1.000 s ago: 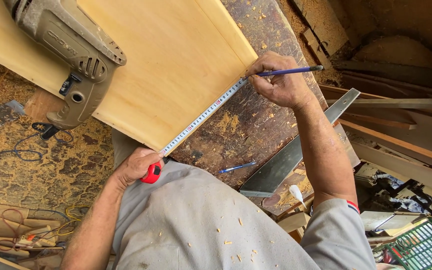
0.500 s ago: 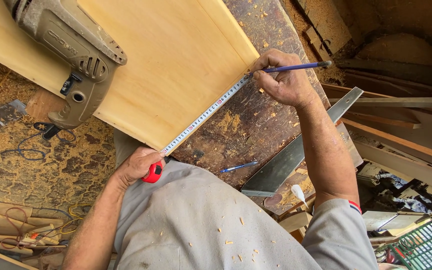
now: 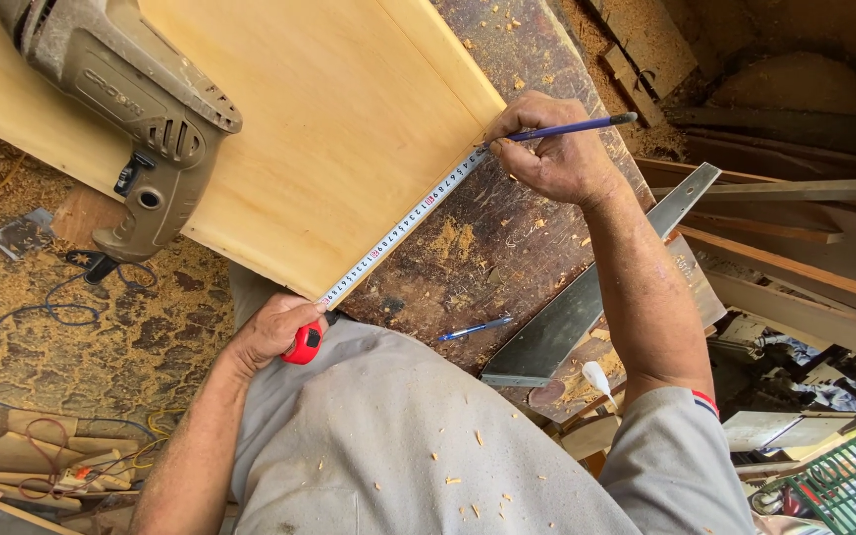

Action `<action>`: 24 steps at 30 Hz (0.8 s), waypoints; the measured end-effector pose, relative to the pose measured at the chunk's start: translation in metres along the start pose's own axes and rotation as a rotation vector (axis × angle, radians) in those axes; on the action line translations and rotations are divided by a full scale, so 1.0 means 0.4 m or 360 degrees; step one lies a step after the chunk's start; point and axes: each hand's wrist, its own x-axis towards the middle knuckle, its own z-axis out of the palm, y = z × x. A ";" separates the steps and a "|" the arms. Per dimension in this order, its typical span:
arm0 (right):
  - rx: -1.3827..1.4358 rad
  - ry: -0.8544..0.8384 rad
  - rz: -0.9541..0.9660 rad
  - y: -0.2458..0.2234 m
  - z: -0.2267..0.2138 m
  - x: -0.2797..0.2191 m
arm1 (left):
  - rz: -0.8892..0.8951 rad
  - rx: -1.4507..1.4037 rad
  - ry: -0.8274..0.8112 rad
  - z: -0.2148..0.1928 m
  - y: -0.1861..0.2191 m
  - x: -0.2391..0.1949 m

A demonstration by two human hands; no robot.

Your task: The person picks up a power drill from the workbench, then uses a tape measure and pencil to mark measurement lines along the edges of a wooden board, repositioning the tape to mark several spots. The person then drills holes into the board along the marked line with the electric drill.

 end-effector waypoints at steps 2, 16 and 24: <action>-0.0051 -0.0008 -0.0002 -0.003 -0.002 0.002 | -0.0012 0.0000 0.0001 0.001 0.001 0.000; -0.0197 -0.0044 -0.0241 -0.003 -0.002 0.012 | -0.0040 -0.0021 -0.0008 -0.001 0.002 0.001; -0.0204 -0.0055 -0.0259 -0.013 0.000 0.016 | -0.0053 -0.0036 -0.0004 0.005 0.018 -0.005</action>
